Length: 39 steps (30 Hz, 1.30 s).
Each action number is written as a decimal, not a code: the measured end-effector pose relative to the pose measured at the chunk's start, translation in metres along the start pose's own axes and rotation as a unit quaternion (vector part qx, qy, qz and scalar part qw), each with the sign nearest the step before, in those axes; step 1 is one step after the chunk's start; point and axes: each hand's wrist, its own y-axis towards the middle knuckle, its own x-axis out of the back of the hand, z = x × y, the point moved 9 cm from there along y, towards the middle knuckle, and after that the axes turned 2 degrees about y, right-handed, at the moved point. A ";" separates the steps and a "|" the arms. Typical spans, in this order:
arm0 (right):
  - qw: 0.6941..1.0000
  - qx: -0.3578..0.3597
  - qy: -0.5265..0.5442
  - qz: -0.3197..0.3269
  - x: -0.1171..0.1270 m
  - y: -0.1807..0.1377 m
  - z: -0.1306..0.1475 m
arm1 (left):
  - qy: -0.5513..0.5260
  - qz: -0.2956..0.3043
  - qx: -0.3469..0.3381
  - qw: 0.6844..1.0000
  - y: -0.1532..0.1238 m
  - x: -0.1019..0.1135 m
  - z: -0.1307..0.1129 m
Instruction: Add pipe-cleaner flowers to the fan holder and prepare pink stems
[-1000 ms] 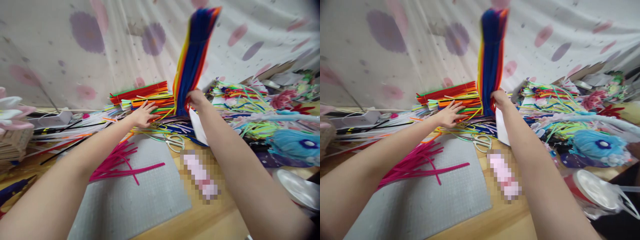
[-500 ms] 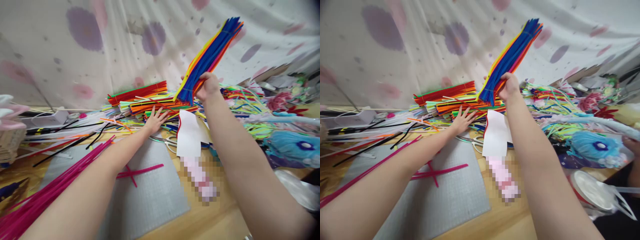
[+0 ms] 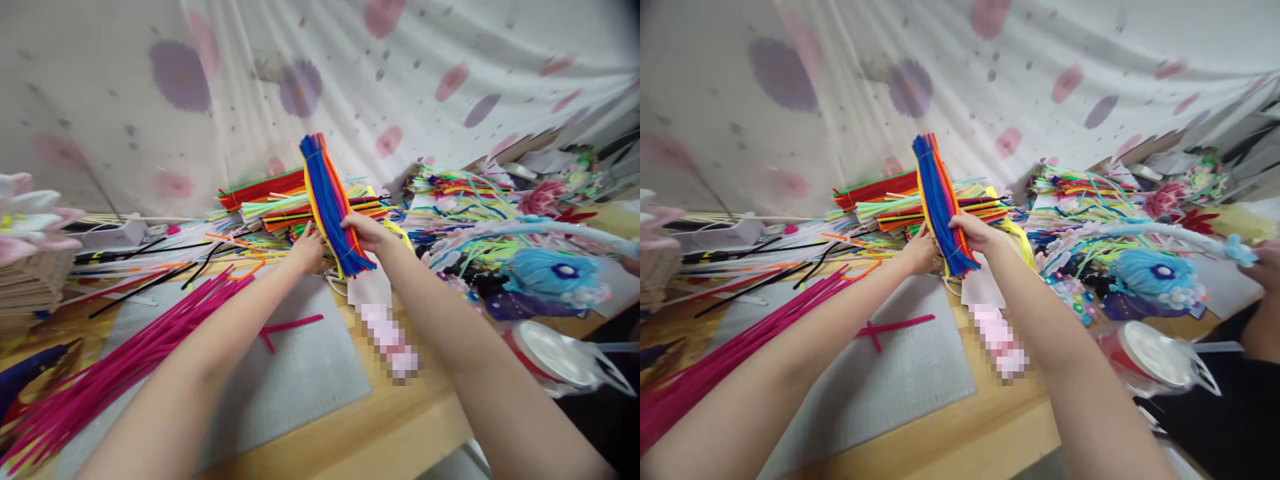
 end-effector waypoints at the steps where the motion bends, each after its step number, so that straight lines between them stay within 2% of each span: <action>1: 1.000 0.003 -0.003 0.024 -0.009 -0.006 -0.004 | -0.037 -0.016 0.024 0.999 -0.015 0.008 0.000; 3: 0.997 0.009 -0.002 0.072 -0.029 -0.018 -0.010 | -0.130 -0.082 0.136 0.979 -0.050 0.024 0.011; 4: 0.996 0.007 0.002 0.094 -0.040 -0.024 -0.014 | -0.187 -0.124 0.202 0.953 -0.071 0.030 0.019; 5: 0.993 0.002 0.007 0.116 -0.052 -0.030 -0.018 | -0.250 -0.162 0.255 0.920 -0.091 0.033 0.025; 7: 0.988 0.001 0.019 0.153 -0.075 -0.041 -0.028 | -0.378 -0.233 0.333 0.832 -0.128 0.035 0.031; 10: 0.981 0.002 0.026 0.192 -0.107 -0.057 -0.048 | -0.543 -0.309 0.383 0.680 -0.162 0.032 0.029; 12: 0.976 -0.014 0.017 0.215 -0.126 -0.065 -0.067 | -0.622 -0.322 0.387 0.600 -0.170 0.027 0.022; 15: 0.971 -0.043 -0.020 0.235 -0.144 -0.071 -0.095 | -0.679 -0.330 0.402 0.519 -0.181 0.019 0.018; 17: 0.970 -0.046 -0.075 0.225 -0.142 -0.069 -0.106 | -0.675 -0.371 0.434 0.468 -0.198 0.017 0.023; 18: 0.972 -0.036 -0.118 0.200 -0.135 -0.066 -0.107 | -0.665 -0.394 0.449 0.448 -0.209 0.017 0.026; 20: 0.961 0.025 -0.254 0.103 -0.108 -0.058 -0.095 | -0.643 -0.427 0.470 0.429 -0.230 0.022 0.032; 21: 0.937 0.072 -0.339 0.046 -0.093 -0.057 -0.083 | -0.633 -0.433 0.478 0.428 -0.240 0.025 0.035; 23: 0.845 0.159 -0.510 -0.028 -0.072 -0.059 -0.061 | -0.621 -0.434 0.487 0.434 -0.257 0.033 0.041; 24: 0.790 0.180 -0.585 -0.031 -0.068 -0.061 -0.058 | -0.619 -0.431 0.489 0.438 -0.264 0.036 0.044; 26: 0.694 0.170 -0.700 -0.012 -0.059 -0.061 -0.062 | -0.618 -0.424 0.493 0.442 -0.274 0.040 0.050; 28: 0.626 0.131 -0.769 -0.006 -0.049 -0.057 -0.065 | -0.616 -0.424 0.492 0.445 -0.278 0.045 0.056; 29: 0.603 0.118 -0.789 -0.009 -0.047 -0.055 -0.061 | -0.614 -0.427 0.490 0.447 -0.278 0.047 0.058; 32: 0.561 0.138 -0.816 -0.037 -0.049 -0.045 -0.020 | -0.604 -0.442 0.480 0.458 -0.274 0.059 0.066; 35: 0.540 0.197 -0.812 -0.099 -0.053 -0.027 0.052 | -0.590 -0.459 0.473 0.466 -0.271 0.071 0.073; 37: 0.542 0.234 -0.795 -0.140 -0.053 -0.008 0.096 | -0.588 -0.460 0.476 0.465 -0.270 0.074 0.078; 39: 0.560 0.256 -0.767 -0.181 -0.049 0.016 0.124 | -0.586 -0.458 0.480 0.464 -0.270 0.074 0.083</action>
